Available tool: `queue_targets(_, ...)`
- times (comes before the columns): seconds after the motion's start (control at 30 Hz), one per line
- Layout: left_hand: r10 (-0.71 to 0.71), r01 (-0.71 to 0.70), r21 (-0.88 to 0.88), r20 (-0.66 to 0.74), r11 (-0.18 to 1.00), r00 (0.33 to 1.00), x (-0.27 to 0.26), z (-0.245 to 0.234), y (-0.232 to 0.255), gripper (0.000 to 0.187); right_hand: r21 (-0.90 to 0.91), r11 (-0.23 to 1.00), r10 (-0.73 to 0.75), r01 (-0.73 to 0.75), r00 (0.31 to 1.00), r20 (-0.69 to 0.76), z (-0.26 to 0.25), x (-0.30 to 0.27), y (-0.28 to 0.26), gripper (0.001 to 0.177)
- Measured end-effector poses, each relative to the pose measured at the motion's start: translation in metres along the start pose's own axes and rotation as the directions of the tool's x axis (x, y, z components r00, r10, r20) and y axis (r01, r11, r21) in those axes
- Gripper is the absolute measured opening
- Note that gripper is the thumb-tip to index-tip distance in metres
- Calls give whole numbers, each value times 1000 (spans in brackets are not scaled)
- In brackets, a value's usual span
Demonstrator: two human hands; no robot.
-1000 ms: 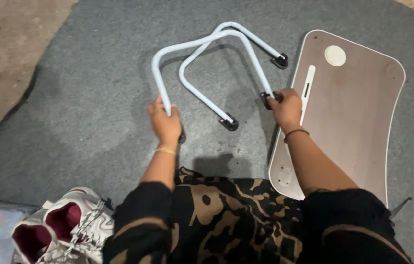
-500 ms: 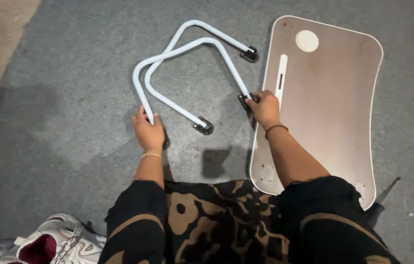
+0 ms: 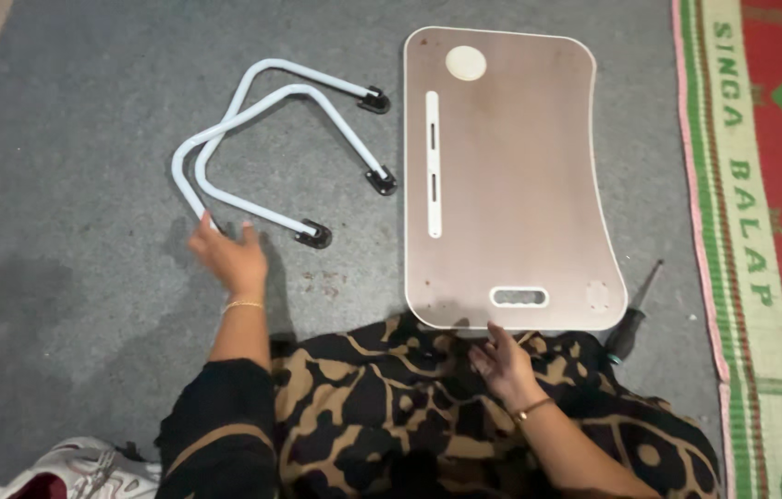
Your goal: The person assembles a small folding table by attaching metal legs to a plastic tabletop using a screwdriver. They position the legs, insert screws, and tighten them to secure the components.
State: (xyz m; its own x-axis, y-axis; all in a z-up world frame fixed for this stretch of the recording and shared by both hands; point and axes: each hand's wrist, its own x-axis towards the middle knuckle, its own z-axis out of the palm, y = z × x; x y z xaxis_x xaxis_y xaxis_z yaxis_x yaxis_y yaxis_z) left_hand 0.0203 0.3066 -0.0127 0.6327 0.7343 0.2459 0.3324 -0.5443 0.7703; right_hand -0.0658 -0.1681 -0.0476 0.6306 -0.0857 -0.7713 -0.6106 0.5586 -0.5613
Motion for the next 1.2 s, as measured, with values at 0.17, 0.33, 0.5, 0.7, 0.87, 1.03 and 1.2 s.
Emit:
queue_targets(0.17, 190, -186, -122, 23, 975, 982, -60, 15, 62, 67, 247, 945, 271, -213, 933, -235, 14, 30, -25, 40)
queue_targets(0.33, 145, -102, -272, 142, 957, 979, -148, 8, 92, 57, 6, 987, 154, -162, 926, -345, 30, 29, -28, 41)
queue_targets(0.5, 202, -109, -263, 358, 959, 912, -182, -17, 85, 42, -157, 987, -14, -47, 932, -363, 52, 5, -35, 42)
queue_targets(0.7, 7, 111, -141, 647, 984, 763, -186, 28, 72, 55, -241, 968, -120, 68, 971, -208, 53, -40, -14, 42)
queue_targets(0.87, 9, -1, -14, 571, 1000, 821, -218, 76, 103, 66, 17, 1000, -14, 12, 987, 163, 10, -61, -8, 61)
queue_targets(1.03, -304, 353, 49, 625, 934, 718, -219, 86, 126, 62, 55, 992, 102, -115, 974, 202, -2, -58, -12, 73)
queue_targets(1.2, -437, 649, -48, 701, 759, 563, -205, 80, 143, 48, 42, 993, 95, -111, 957, 276, 7, -46, -6, 81)
